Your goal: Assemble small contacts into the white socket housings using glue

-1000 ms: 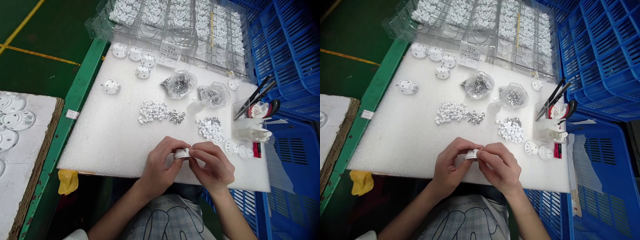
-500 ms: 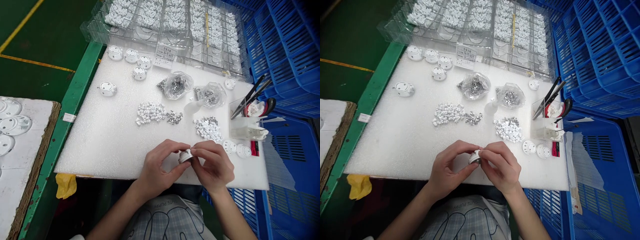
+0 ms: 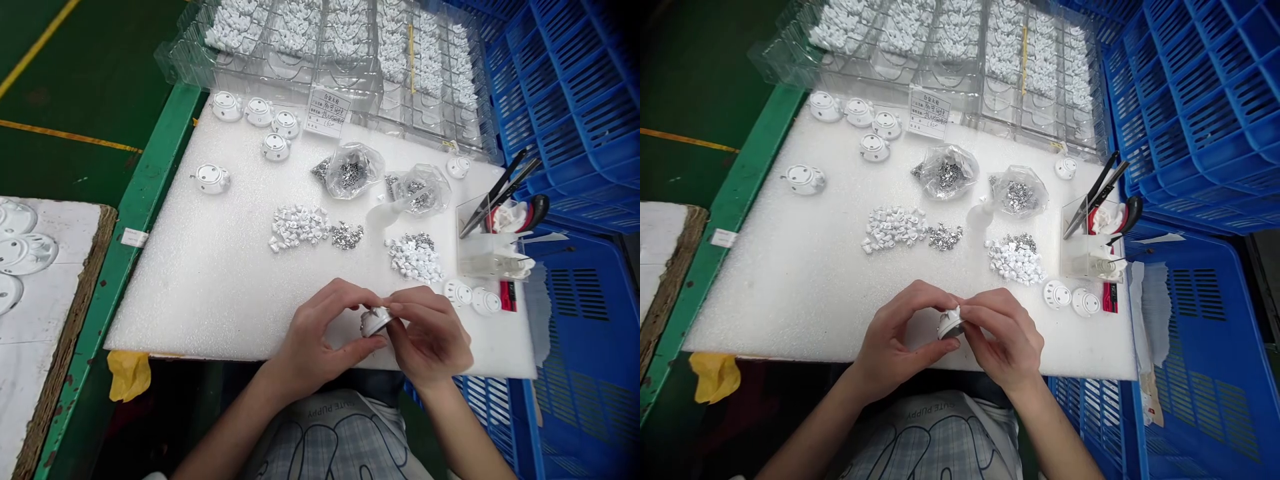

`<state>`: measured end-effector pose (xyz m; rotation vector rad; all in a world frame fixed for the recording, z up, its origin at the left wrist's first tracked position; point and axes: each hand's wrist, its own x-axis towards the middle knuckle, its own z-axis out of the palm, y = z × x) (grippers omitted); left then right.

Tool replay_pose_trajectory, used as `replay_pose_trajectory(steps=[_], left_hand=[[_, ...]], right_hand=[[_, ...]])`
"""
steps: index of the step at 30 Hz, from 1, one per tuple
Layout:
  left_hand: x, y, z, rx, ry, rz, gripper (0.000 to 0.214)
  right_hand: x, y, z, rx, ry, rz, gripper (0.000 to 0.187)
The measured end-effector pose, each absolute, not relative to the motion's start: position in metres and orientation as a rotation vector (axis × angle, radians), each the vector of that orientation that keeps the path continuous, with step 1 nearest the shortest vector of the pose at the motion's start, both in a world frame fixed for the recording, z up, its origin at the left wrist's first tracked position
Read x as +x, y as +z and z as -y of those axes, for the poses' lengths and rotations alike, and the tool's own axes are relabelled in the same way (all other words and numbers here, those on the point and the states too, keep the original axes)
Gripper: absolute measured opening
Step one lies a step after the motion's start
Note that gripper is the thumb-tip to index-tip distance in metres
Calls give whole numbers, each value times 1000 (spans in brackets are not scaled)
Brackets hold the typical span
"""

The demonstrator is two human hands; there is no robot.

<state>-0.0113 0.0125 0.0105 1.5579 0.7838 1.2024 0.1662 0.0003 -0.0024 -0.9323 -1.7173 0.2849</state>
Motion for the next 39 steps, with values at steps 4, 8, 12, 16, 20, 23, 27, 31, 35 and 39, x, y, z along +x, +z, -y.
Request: replay_pose_trajectory(steps=[4, 8, 12, 16, 20, 23, 27, 31, 35, 39], left_hand=[[-13, 12, -13, 1530, 1189, -781, 30], [-15, 13, -13, 1514, 1173, -782, 30], [-15, 13, -13, 1516, 1168, -769, 29], [-14, 13, -14, 1524, 1152, -742, 29], [-14, 11, -14, 1555, 1147, -693, 30], [-15, 10, -14, 1578, 1138, -675, 30], [-15, 10, -13, 1601, 1132, -670, 32], [-14, 8, -12, 1627, 1131, -674, 34], [-14, 8, -11, 1654, 1147, -671, 35], [-14, 10, -12, 1677, 1145, -664, 40]], right_hand=[[166, -2, 1, -939, 294, 1705, 46], [165, -1, 0, -924, 291, 1710, 45], [165, 0, 0, -912, 282, 1715, 44], [166, 0, 1, -932, 313, 1727, 44], [167, 1, 2, -926, 366, 1729, 41], [167, 1, 3, -926, 404, 1711, 38], [167, 0, 3, -933, 427, 1683, 35], [166, -3, 4, -910, 469, 1633, 37], [166, -3, 3, -915, 466, 1618, 33], [165, -1, 0, -917, 428, 1620, 28]])
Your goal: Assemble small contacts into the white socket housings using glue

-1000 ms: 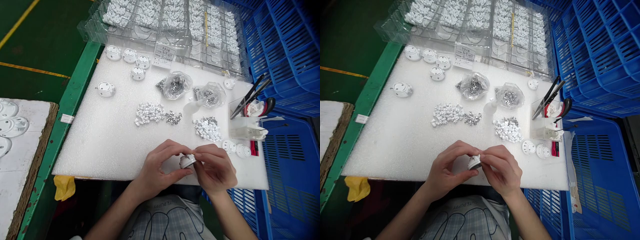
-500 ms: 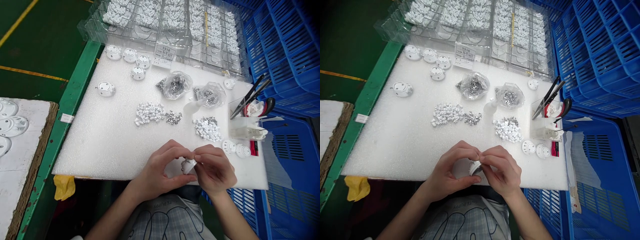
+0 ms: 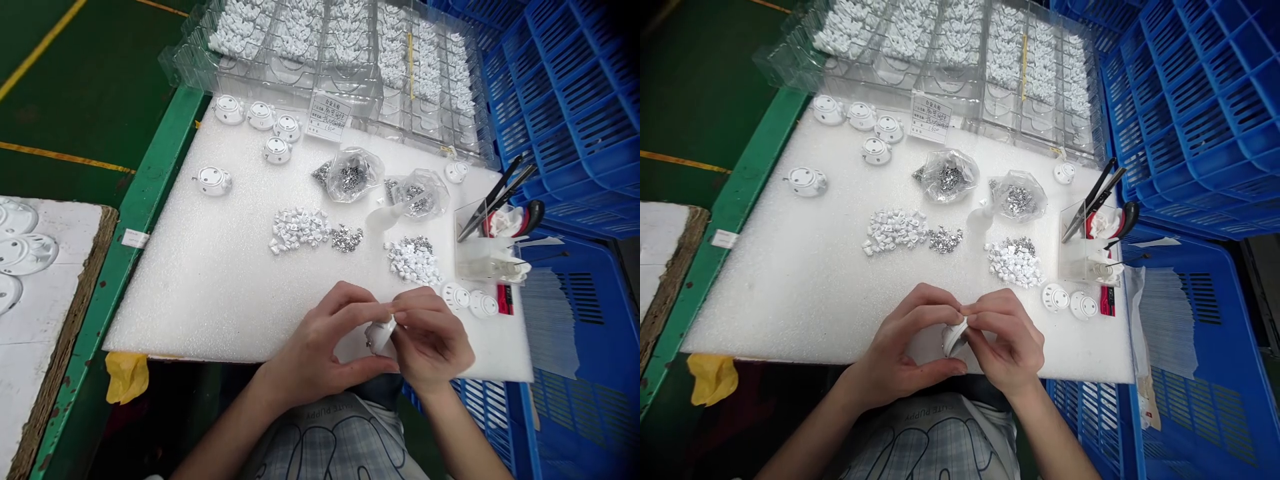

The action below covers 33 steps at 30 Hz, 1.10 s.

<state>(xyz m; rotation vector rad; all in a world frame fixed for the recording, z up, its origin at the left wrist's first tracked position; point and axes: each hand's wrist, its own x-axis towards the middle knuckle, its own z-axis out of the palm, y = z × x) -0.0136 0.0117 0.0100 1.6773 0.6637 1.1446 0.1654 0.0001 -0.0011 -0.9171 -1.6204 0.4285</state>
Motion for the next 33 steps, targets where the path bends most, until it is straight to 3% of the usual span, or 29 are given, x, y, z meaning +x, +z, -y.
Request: replay_pose_trajectory(steps=[6, 12, 19, 27, 33], left_hand=[[-12, 5, -9, 1564, 1113, -637, 40], [-11, 7, -5, 1113, 1112, -647, 40], [-17, 8, -8, 604, 1104, -466, 35], [-19, 9, -13, 444, 1119, -416, 36], [-23, 18, -16, 359, 1062, -468, 46]], right_hand=[[165, -1, -5, -956, 328, 1631, 21], [166, 5, -9, -971, 506, 1687, 25], [193, 26, -36, -1413, 337, 1430, 9], [188, 26, -78, -1659, 95, 1819, 43], [183, 20, -95, -1526, 293, 1690, 20]])
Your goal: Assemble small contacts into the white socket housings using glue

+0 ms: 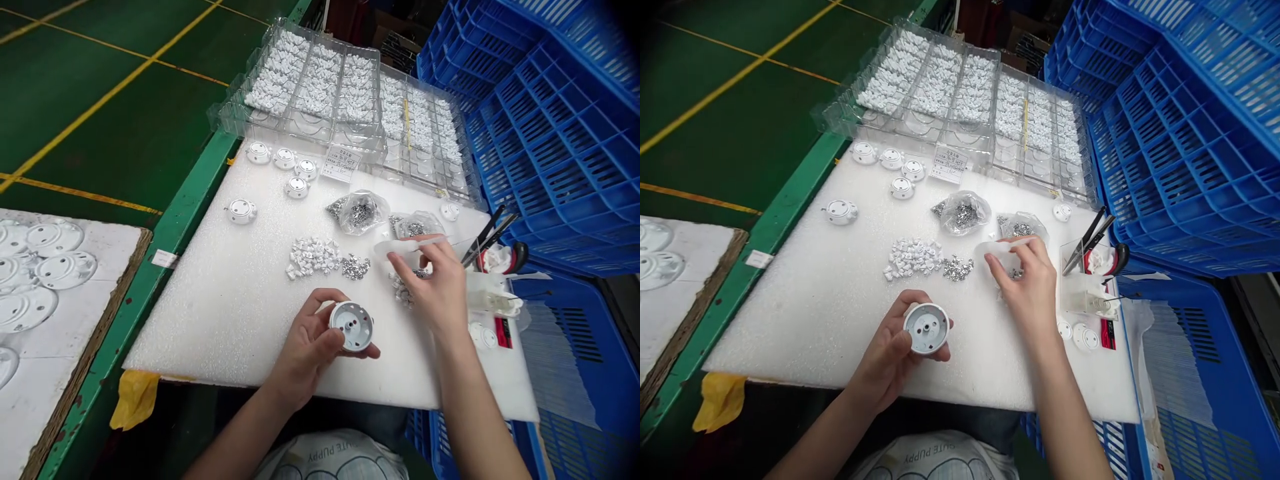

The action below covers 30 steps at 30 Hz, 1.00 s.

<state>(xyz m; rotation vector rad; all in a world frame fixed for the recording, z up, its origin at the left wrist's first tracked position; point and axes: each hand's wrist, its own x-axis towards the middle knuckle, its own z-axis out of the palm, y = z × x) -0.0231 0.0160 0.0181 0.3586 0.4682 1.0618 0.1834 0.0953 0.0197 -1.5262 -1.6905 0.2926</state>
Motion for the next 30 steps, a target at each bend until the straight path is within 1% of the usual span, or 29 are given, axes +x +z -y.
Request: replay_pose_trajectory(steps=[3, 6, 10, 15, 18, 24, 28, 30], left_hand=[[-22, 25, -15, 272, 1028, -506, 50], [-16, 32, -10, 108, 981, -548, 54], [-3, 37, -2, -40, 935, -562, 60], [8, 36, 4, -9, 940, -668, 61], [12, 35, 5, 50, 966, -684, 60], [15, 33, 4, 100, 981, -695, 60], [16, 32, 4, 119, 984, -696, 58], [16, 33, 4, 131, 985, -695, 56]], right_hand=[[181, 21, -89, -1254, 466, 1441, 20], [180, 23, -81, -1045, 635, 1211, 27], [181, 26, -76, -1028, 910, 1072, 38], [176, 34, -76, -1045, 1057, 902, 50], [172, 38, -76, -1018, 1029, 937, 59], [172, 35, -74, -933, 796, 1063, 61], [168, 29, -72, -924, 677, 1130, 70], [167, 27, -70, -927, 648, 1171, 71]])
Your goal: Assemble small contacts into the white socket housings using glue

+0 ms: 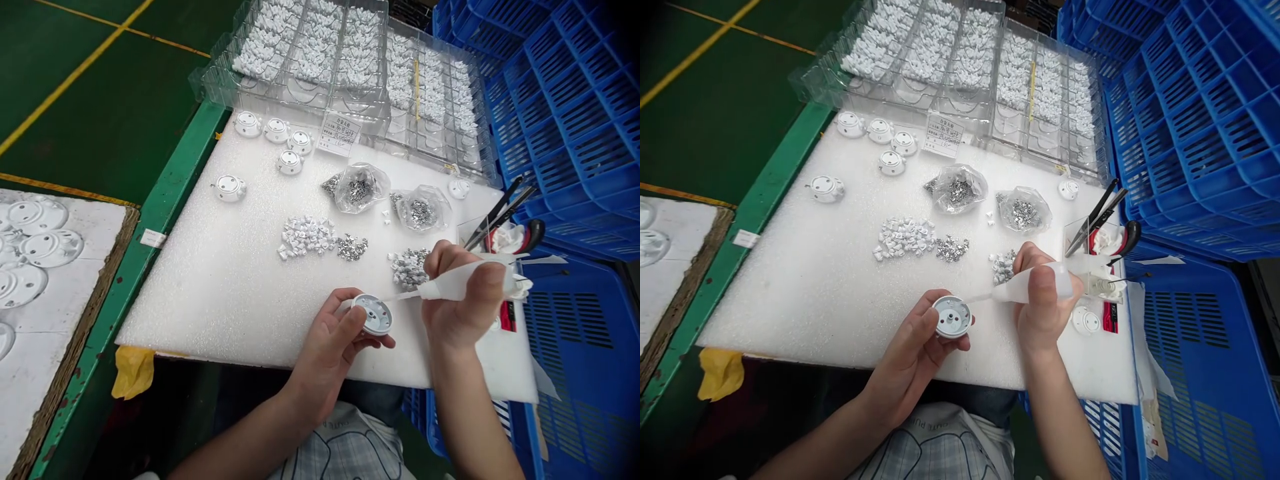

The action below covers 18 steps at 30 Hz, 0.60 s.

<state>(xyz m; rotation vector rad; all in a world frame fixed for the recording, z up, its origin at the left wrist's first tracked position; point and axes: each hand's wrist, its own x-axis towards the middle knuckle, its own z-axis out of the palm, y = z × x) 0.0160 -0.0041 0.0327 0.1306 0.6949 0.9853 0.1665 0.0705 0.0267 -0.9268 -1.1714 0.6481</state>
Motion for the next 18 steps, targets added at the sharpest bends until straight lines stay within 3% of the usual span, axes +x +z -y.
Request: replay_pose_trajectory(steps=[18], left_hand=[[16, 32, 4, 155, 984, -692, 53]], right_hand=[[166, 23, -66, -979, 471, 1329, 64]])
